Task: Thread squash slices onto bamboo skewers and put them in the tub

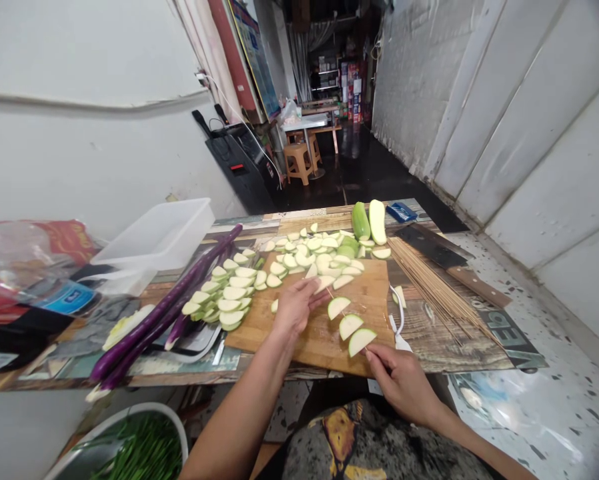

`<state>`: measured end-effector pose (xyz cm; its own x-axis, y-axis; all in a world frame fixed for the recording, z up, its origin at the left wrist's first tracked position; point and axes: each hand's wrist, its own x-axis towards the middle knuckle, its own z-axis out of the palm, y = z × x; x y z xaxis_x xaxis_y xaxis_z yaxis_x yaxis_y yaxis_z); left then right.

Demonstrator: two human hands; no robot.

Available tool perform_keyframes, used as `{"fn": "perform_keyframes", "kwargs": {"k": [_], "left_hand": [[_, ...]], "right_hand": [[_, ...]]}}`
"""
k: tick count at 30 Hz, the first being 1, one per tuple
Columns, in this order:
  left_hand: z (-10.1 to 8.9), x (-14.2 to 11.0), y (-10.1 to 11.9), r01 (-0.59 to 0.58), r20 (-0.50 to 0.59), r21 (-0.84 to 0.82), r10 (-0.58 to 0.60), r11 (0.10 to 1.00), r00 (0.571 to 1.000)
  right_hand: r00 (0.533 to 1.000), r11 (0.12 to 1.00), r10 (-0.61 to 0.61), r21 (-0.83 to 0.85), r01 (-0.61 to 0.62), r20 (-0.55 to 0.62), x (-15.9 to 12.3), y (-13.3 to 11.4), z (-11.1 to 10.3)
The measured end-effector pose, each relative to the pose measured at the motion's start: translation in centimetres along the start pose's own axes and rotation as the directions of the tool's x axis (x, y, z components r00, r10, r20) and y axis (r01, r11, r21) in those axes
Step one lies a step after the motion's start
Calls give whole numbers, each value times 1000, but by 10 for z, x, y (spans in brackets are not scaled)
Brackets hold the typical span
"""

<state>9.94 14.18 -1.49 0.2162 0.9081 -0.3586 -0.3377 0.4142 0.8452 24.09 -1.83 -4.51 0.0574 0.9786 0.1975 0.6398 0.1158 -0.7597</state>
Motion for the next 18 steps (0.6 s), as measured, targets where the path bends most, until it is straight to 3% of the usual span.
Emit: {"fn": "perform_keyframes", "kwargs": {"k": [18], "left_hand": [[-6,11,12,79,-31,-112,-83,991,996]], "right_hand": [[997,996,-59,67,63,-55,-2,2,3]]}}
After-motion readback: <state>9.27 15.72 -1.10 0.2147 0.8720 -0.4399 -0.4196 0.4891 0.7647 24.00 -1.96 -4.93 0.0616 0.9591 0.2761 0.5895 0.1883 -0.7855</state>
